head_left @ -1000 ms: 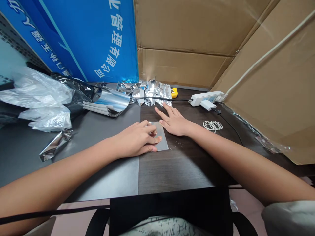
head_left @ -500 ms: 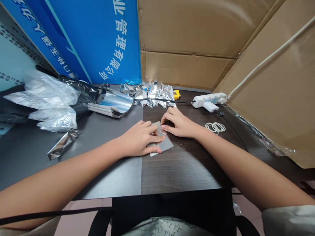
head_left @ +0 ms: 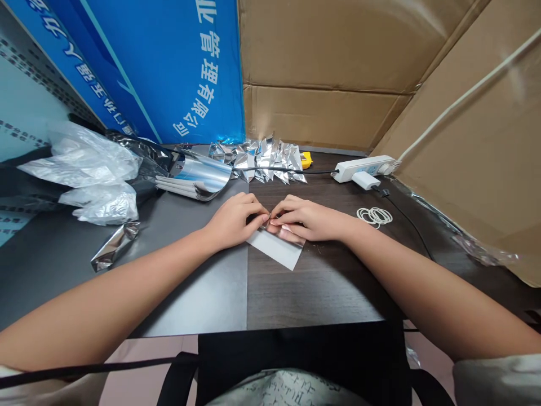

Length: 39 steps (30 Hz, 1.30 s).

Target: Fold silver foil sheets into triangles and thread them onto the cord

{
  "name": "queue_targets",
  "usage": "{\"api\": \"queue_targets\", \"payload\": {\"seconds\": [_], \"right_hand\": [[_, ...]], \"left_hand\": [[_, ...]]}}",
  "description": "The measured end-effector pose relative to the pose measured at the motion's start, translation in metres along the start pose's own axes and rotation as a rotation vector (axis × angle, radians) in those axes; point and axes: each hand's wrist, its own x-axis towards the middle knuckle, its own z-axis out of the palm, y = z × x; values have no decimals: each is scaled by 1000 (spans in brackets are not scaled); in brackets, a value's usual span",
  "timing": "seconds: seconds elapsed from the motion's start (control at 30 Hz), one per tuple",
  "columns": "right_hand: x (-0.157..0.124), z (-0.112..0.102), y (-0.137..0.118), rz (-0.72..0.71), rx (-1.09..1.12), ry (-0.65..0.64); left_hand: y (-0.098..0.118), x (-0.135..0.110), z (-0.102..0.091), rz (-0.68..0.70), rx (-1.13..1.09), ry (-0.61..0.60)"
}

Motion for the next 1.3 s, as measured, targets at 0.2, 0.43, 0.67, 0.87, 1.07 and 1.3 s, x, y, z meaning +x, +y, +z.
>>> {"api": "queue_targets", "payload": {"seconds": [0.2, 0.43, 0.67, 0.87, 1.07, 1.3], "right_hand": [[-2, -2, -1, 14, 11, -30], [3, 0, -14, 365, -129, 28], [13, 6, -33, 611, -155, 110], [9, 2, -27, 801, -51, 157], [2, -2, -6, 668, -59, 188], [0, 0, 4, 552, -11, 240]], "left_hand": [[0, 0, -3, -22, -30, -41], [8, 1, -8, -98, 133, -6], [41, -5, -2, -234, 98, -126], [29, -4, -3, -278, 23, -129], [17, -1, -5, -223, 13, -87], [25, 1, -3, -324, 25, -141]]}}
